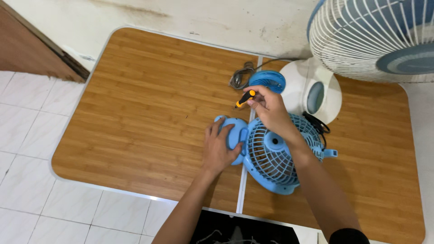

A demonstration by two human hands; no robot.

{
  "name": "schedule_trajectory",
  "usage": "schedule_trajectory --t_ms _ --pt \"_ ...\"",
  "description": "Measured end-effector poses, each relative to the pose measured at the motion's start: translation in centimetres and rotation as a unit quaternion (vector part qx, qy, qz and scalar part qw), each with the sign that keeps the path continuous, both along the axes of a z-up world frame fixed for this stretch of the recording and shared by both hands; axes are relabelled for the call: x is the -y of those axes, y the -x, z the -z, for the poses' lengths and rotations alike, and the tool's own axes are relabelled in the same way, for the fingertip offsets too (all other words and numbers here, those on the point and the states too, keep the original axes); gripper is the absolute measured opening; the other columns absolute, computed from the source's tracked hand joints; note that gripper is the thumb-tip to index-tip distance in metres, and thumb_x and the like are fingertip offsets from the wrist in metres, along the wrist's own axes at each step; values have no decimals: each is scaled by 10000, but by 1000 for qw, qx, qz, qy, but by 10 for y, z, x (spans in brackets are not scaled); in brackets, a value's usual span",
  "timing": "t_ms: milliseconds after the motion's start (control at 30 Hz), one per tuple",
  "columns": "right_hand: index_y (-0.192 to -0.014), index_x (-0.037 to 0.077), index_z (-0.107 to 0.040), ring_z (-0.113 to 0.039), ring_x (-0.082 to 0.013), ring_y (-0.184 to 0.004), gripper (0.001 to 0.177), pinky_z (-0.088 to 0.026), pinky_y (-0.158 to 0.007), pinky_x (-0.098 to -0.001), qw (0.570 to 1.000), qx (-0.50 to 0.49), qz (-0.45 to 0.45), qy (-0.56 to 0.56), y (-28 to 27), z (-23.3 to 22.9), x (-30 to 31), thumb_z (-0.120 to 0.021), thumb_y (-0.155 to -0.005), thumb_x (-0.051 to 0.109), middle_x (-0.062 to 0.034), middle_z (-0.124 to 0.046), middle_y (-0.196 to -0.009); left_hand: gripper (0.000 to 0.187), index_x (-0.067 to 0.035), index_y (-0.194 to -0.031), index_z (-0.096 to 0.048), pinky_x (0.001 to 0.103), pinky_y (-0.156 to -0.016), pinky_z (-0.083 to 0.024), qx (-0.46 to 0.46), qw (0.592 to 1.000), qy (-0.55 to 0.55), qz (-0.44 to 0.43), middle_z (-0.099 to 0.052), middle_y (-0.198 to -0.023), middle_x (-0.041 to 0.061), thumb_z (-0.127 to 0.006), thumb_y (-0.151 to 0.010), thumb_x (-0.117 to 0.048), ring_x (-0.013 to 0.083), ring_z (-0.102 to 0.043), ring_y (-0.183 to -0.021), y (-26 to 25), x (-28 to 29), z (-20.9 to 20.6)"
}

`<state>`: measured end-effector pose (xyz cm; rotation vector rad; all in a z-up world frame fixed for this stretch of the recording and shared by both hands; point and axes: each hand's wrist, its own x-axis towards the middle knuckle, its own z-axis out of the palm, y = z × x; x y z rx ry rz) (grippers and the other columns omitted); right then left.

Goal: The person assembles a small blue portable fan by attaching its front grille and securing it with screws using a screwdriver. Then the person moves to a larger blue bear-shaped fan and begins unscrewing its rear housing.

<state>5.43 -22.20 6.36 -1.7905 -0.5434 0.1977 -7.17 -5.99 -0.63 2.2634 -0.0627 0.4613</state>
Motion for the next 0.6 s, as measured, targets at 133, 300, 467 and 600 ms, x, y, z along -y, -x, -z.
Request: schedule_trajectory --t_ms 133,300,467,600 --pt "-1256 11 -645 -692 -119 -968 270 -548 -814 -256 999 -5 29 31 6 -10 16 -603 -991 -22 -77 -730 -1055 612 -63 -1250 -680 500 -1104 -388 -17 1000 -8 3 -517 -1453 213 -870 -702 -258 416 -451 -1302 -10 3 1" --pt "-1254 7 -620 -728 -143 -1029 262 -569 -880 -275 1000 8 17 22 5 -4 23 -571 -999 -32 -80 -730 -1091 573 -69 -1216 -712 483 -1109 -395 -16 1000 -2 16 -550 -1444 186 -875 -705 -267 391 -481 -1298 -33 9 2" --pt "-1272 6 -597 -675 -124 -1021 260 -549 -880 -264 999 -33 -10 -14 2 9 25 -575 -1015 -29 -59 -682 -1077 575 -84 -1213 -720 477 -1089 -406 -42 999 6 24 -581 -1427 132 -882 -701 -288 362 -506 -1288 -49 10 -1" --pt "-1267 3 -591 -646 -98 -1048 255 -532 -915 -255 999 -28 -37 -19 3 14 28 -592 -1014 -26 -39 -665 -1083 621 -74 -1205 -717 482 -1072 -413 -34 999 4 40 -584 -1416 135 -900 -660 -307 365 -512 -1265 -56 7 1"
